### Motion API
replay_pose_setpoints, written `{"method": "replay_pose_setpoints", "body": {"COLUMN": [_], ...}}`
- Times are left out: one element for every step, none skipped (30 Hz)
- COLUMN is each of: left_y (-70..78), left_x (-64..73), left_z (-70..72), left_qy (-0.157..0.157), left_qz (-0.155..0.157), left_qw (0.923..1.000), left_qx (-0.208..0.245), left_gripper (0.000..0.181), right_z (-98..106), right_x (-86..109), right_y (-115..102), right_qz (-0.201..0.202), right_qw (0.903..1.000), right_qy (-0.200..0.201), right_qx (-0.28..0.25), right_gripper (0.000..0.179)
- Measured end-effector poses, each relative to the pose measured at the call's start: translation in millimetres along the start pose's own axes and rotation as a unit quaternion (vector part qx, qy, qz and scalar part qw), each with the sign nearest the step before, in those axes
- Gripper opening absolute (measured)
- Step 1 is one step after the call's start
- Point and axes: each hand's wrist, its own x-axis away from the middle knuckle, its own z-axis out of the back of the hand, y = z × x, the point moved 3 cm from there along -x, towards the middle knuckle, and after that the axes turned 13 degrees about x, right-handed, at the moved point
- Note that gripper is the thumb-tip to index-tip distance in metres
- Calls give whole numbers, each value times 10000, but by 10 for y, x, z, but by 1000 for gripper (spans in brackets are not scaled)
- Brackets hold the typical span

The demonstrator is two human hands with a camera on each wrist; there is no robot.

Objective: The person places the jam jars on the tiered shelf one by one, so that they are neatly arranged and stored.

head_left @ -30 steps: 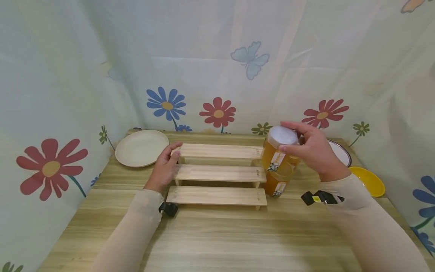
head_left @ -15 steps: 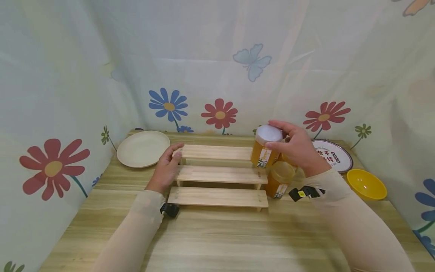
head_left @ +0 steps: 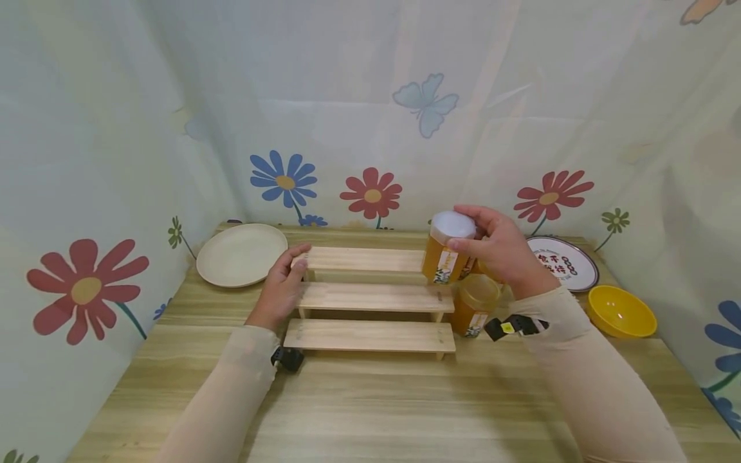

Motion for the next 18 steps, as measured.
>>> {"method": "replay_pose_setpoints", "body": {"left_y": [0,0,5,8,10,15,13,13,12,8,7,5,1,-4,-6,-9,-10,-12], "left_x": [3,6,10,14,17,21,23,26,27,28,31,32,30,27,25,24,22,19], "left_z": [1,2,0,0,2,0,-1,-3,-4,-3,-3,-4,-3,-1,0,0,-1,-3], "left_qy": [12,30,45,52,57,58,48,50,52,56,63,63,73,88,84,80,78,81], "left_qz": [8,23,38,56,66,75,76,80,74,71,72,65,60,56,38,24,5,-13], "left_qw": [10000,10000,9999,9999,9998,9998,9999,9998,9999,9999,9999,9999,9998,9998,9998,9998,9998,9999], "left_qx": [-35,-80,-107,-139,-157,-154,-145,-149,-133,-133,-143,-148,-165,-184,-179,-173,-162,-146], "left_gripper": [45,45,45,45,46,45,46,46,45,45,45,45,45,45,45,45,45,45], "right_z": [-7,-12,-19,-25,-31,-37,-44,-50,-56,-64,-71,-77,-85,-91,-98,-106,-113,-122], "right_x": [2,3,7,12,14,14,13,10,5,0,-7,-15,-23,-31,-43,-54,-68,-83], "right_y": [-3,-5,-9,-15,-18,-23,-27,-27,-30,-31,-31,-30,-32,-30,-27,-25,-24,-25], "right_qz": [2,5,8,0,-8,-2,19,29,48,64,72,74,60,34,17,-1,0,18], "right_qw": [10000,10000,10000,10000,10000,10000,10000,10000,10000,10000,10000,10000,10000,10000,10000,10000,9999,9999], "right_qy": [13,30,42,51,59,58,53,37,28,15,2,-5,-12,-7,-7,-13,-16,-17], "right_qx": [11,25,57,62,63,45,24,12,-1,-33,-43,-38,-50,-48,-66,-86,-100,-124], "right_gripper": [69,69,70,70,70,70,70,70,70,70,70,70,70,71,71,72,72,72]}}
